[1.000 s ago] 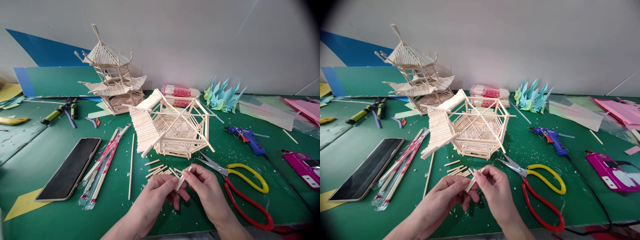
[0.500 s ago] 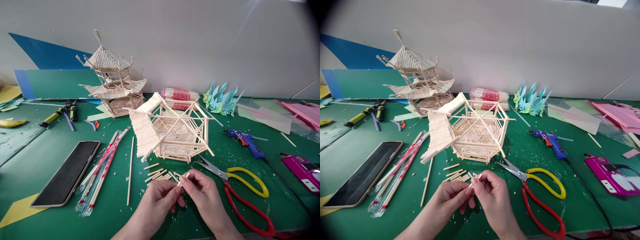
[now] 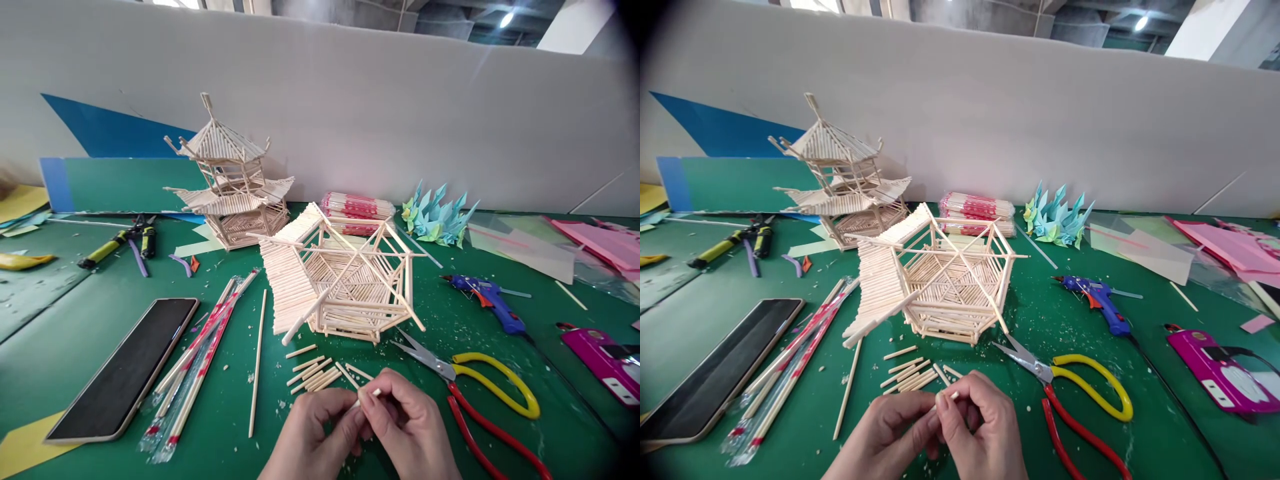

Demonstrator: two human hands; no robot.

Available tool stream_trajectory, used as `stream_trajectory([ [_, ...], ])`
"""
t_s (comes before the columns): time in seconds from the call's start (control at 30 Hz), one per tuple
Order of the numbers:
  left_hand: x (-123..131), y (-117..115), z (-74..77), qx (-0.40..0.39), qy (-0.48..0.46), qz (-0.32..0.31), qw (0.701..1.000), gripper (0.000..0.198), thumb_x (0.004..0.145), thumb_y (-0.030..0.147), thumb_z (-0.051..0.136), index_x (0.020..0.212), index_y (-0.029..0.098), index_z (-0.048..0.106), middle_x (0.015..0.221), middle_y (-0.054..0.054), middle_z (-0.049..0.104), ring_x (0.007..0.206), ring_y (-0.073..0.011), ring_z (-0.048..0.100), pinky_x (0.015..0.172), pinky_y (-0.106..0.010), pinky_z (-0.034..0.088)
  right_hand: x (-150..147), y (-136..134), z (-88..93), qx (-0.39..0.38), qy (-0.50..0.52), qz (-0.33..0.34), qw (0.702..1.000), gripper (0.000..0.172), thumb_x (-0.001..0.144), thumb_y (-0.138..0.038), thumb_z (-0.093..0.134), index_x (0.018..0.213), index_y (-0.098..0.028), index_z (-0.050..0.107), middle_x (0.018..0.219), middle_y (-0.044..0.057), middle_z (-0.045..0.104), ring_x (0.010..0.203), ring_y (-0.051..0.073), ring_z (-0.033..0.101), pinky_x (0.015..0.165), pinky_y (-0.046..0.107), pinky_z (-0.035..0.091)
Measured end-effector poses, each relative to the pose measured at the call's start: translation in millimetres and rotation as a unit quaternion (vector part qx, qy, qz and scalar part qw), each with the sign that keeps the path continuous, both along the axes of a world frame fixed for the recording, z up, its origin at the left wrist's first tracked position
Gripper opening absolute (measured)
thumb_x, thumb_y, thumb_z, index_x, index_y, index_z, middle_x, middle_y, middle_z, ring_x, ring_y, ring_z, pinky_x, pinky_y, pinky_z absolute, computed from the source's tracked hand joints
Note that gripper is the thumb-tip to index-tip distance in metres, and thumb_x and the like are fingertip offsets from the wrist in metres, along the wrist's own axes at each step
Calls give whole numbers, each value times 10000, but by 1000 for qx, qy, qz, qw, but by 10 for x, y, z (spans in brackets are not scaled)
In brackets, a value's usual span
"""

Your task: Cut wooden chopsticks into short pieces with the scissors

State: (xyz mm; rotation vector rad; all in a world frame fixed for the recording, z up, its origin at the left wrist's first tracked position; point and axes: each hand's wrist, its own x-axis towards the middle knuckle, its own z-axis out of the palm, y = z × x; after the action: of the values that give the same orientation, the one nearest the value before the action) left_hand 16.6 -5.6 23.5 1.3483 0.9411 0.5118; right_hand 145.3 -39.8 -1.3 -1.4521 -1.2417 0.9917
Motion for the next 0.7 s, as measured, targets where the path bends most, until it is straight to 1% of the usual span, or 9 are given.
stream_trajectory([
  [0.13,-11,-22,-44,-18,-5,-11,1000,447,801,491,465,582,119,580,550,-10,487,480,-101,424,472,-205,343,15,-10,-26,-2,17,29,999,284,811,-399,505,625,-190,551,509,-18,506,439,121,505,429,225,390],
  [0.27,-10,-11,-43,-43,-8,-26,999,457,794,507,466,608,109,593,555,-13,490,469,-95,414,456,-201,325,46,-9,-36,23,21,41,999,272,812,-383,509,631,-187,562,544,-18,500,427,109,491,411,222,369],
  [0.37,11,2,-21,-44,-19,-14,999,446,783,507,486,613,109,591,564,-14,493,505,-106,426,484,-207,338,53,-10,-26,26,-5,36,999,273,818,-363,507,619,-186,567,545,-17,490,439,110,480,420,224,352],
  [0.5,23,-2,3,-8,-31,22,999,381,781,463,521,657,115,614,594,-10,503,580,-126,433,550,-212,358,24,-12,13,48,-50,10,998,250,823,-332,506,630,-190,578,565,-13,485,469,111,456,438,225,335],
  [0.6,5,-22,-2,47,-8,33,998,330,793,401,533,647,121,627,571,4,496,556,-112,406,539,-200,344,2,-10,38,71,-82,-6,994,234,820,-306,513,629,-187,580,560,-17,472,472,104,427,447,219,331],
  [0.67,-9,-30,-14,63,3,37,997,329,802,369,529,605,122,619,538,14,470,528,-100,384,520,-194,332,8,-6,46,65,-92,2,994,238,822,-303,512,628,-183,580,564,-12,478,478,106,437,449,219,339],
  [0.7,-14,-30,-22,51,-1,35,998,332,802,366,528,596,120,616,533,14,467,520,-99,385,511,-193,332,19,-4,50,55,-86,16,995,240,826,-307,507,636,-181,582,568,-10,486,478,108,452,450,219,347],
])
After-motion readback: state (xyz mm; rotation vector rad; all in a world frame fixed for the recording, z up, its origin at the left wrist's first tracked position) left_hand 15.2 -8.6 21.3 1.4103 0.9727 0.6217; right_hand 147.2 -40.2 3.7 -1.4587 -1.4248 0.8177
